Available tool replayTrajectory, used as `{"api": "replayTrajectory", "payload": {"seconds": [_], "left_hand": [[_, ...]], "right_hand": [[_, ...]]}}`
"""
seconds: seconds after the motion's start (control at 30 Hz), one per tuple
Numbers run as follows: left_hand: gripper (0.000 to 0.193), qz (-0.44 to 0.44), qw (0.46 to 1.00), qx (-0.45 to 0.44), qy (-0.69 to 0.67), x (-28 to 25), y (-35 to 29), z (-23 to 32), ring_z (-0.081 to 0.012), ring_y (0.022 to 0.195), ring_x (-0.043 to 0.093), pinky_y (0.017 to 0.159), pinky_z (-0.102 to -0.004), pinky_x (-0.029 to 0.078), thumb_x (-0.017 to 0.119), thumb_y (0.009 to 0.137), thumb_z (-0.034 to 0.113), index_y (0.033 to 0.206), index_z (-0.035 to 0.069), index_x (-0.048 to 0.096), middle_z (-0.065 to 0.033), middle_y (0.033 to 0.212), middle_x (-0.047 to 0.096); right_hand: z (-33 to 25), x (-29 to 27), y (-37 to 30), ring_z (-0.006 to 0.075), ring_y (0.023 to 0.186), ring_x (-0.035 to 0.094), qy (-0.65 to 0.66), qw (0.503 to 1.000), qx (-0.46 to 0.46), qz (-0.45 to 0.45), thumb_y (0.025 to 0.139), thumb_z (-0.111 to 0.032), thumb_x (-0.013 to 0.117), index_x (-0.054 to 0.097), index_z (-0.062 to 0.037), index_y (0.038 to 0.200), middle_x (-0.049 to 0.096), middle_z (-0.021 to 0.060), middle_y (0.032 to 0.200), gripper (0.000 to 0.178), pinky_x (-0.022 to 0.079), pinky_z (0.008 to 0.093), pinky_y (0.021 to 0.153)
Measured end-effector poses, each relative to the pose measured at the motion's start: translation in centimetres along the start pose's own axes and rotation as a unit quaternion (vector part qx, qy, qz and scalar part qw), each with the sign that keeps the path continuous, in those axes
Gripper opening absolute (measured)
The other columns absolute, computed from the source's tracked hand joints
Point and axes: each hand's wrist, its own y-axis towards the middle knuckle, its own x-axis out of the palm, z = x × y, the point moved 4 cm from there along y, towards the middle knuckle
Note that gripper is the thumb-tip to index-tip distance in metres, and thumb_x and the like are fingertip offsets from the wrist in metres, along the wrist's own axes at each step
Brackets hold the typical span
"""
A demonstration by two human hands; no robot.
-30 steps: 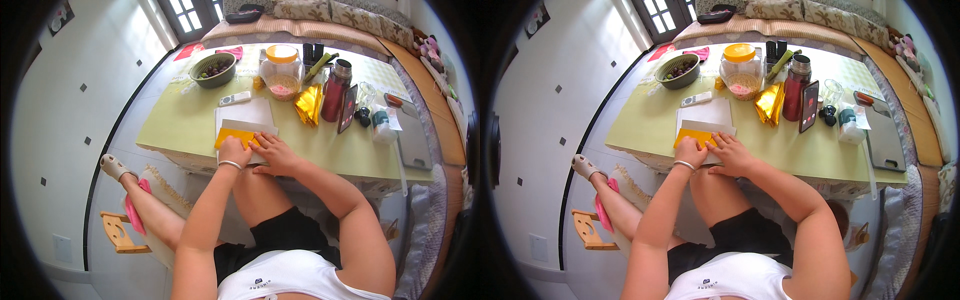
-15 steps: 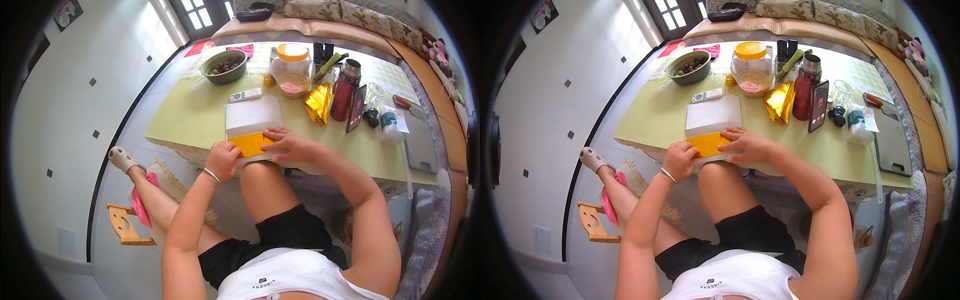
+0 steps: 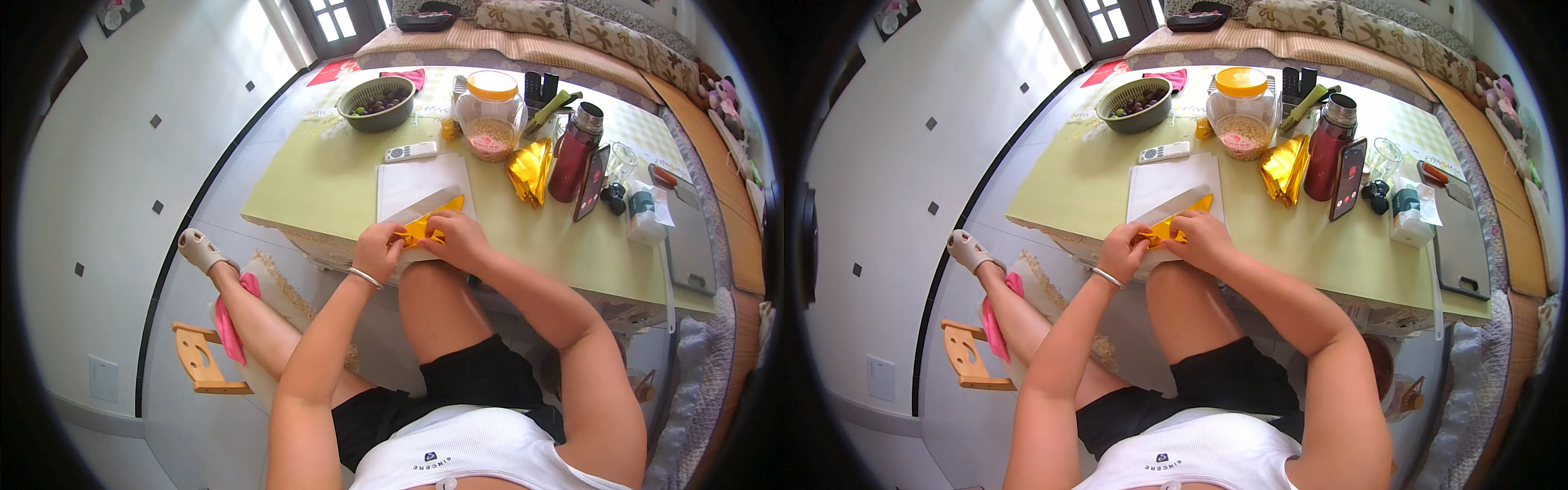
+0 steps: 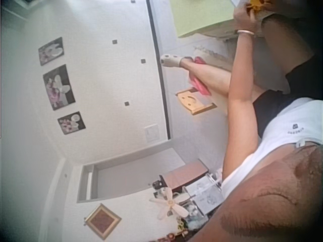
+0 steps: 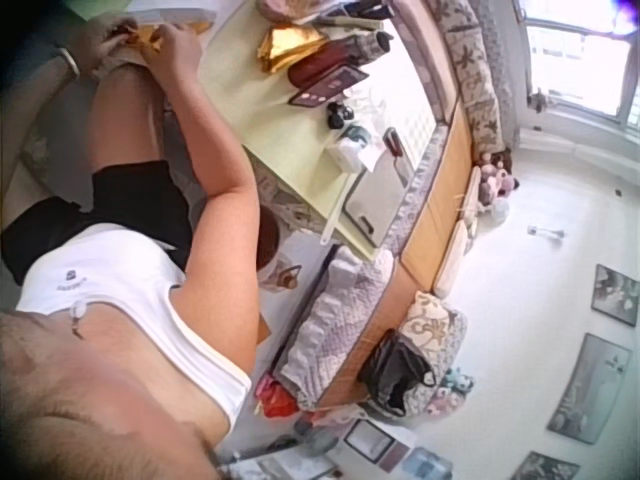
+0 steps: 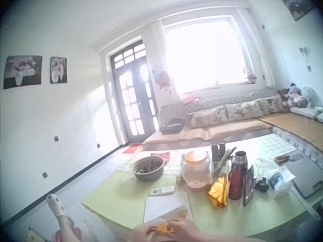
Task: The person sits on the floor and folds a sheet of yellow paper on a low table. They repeatedly fold the paper in half, press the creases, and unfold it to create a smaller folded shape.
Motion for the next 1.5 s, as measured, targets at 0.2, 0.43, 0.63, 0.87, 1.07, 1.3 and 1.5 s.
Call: {"api": "replayTrajectory", "payload": {"seconds": [0.2, 0.43, 0.63, 0.87, 1.07, 1.3, 1.5], "left_hand": [[0.039, 0.043, 0.990, -0.122, -0.063, 0.4, 0.6, -1.4, -0.0273, 0.081, 0.061, 0.080, -0.0399, 0.049, 0.073, 0.079, 0.011, 0.116, 0.002, 0.063, -0.0101, 0.081, 0.066], [0.042, 0.082, 0.991, -0.097, -0.036, 0.4, 0.0, -3.2, -0.0256, 0.088, 0.058, 0.082, -0.0392, 0.048, 0.074, 0.078, 0.011, 0.118, 0.001, 0.063, -0.0074, 0.077, 0.066], [0.046, 0.062, 0.990, -0.119, 0.036, 1.0, 0.9, -2.9, -0.0265, 0.089, 0.057, 0.082, -0.0402, 0.048, 0.075, 0.077, 0.013, 0.119, 0.000, 0.062, -0.0063, 0.077, 0.066], [0.051, 0.045, 0.989, -0.125, 0.069, 1.3, 1.3, -3.2, -0.0276, 0.089, 0.057, 0.083, -0.0417, 0.048, 0.076, 0.076, 0.015, 0.122, 0.001, 0.060, -0.0060, 0.078, 0.066], [0.054, 0.033, 0.985, -0.121, 0.115, 1.4, 1.7, -2.8, -0.0294, 0.090, 0.058, 0.083, -0.0434, 0.047, 0.077, 0.077, 0.016, 0.125, 0.001, 0.059, -0.0060, 0.080, 0.067], [0.052, 0.041, 0.980, -0.124, 0.152, 1.5, 1.9, -2.0, -0.0290, 0.087, 0.056, 0.083, -0.0416, 0.048, 0.075, 0.077, 0.013, 0.125, -0.001, 0.059, -0.0083, 0.079, 0.065], [0.041, 0.155, 0.947, 0.098, 0.263, 0.6, 0.4, 1.5, -0.0290, 0.091, 0.060, 0.084, -0.0429, 0.048, 0.070, 0.078, 0.010, 0.117, 0.000, 0.063, -0.0110, 0.094, 0.066]], "right_hand": [[0.7, 1.7, -0.3, 0.0307, 0.102, 0.061, -0.023, 0.993, -0.041, 0.105, 0.071, -0.019, 0.074, 0.066, -0.0062, 0.066, 0.070, 0.0092, 0.106, 0.016, 0.048, 0.0421, 0.088], [0.4, 1.9, -0.2, 0.0314, 0.105, 0.059, -0.021, 0.996, -0.020, 0.084, 0.072, -0.014, 0.071, 0.062, -0.0043, 0.064, 0.068, 0.0112, 0.113, 0.015, 0.046, 0.0414, 0.091], [0.8, 2.0, -0.3, 0.0305, 0.106, 0.058, -0.051, 0.995, -0.028, 0.080, 0.072, -0.017, 0.069, 0.064, -0.0068, 0.075, 0.066, 0.0081, 0.115, 0.012, 0.045, 0.0415, 0.089], [0.3, 2.0, -0.6, 0.0306, 0.107, 0.058, -0.064, 0.990, -0.061, 0.109, 0.076, -0.018, 0.068, 0.071, -0.0121, 0.105, 0.065, 0.0082, 0.114, 0.029, 0.045, 0.0430, 0.091], [0.7, 2.6, -0.7, 0.0283, 0.111, 0.056, -0.083, 0.991, -0.061, 0.090, 0.079, -0.019, 0.066, 0.071, -0.0151, 0.112, 0.063, 0.0077, 0.116, 0.034, 0.044, 0.0441, 0.093], [0.6, 3.0, -0.5, 0.0284, 0.113, 0.054, -0.131, 0.986, -0.056, 0.083, 0.083, -0.022, 0.062, 0.070, -0.0135, 0.115, 0.061, 0.0088, 0.120, 0.035, 0.042, 0.0456, 0.094], [0.2, 2.8, -0.6, 0.0298, 0.114, 0.053, -0.142, 0.987, -0.042, 0.069, 0.081, -0.021, 0.061, 0.069, -0.0112, 0.115, 0.060, 0.0106, 0.122, 0.036, 0.041, 0.0460, 0.093]]}}
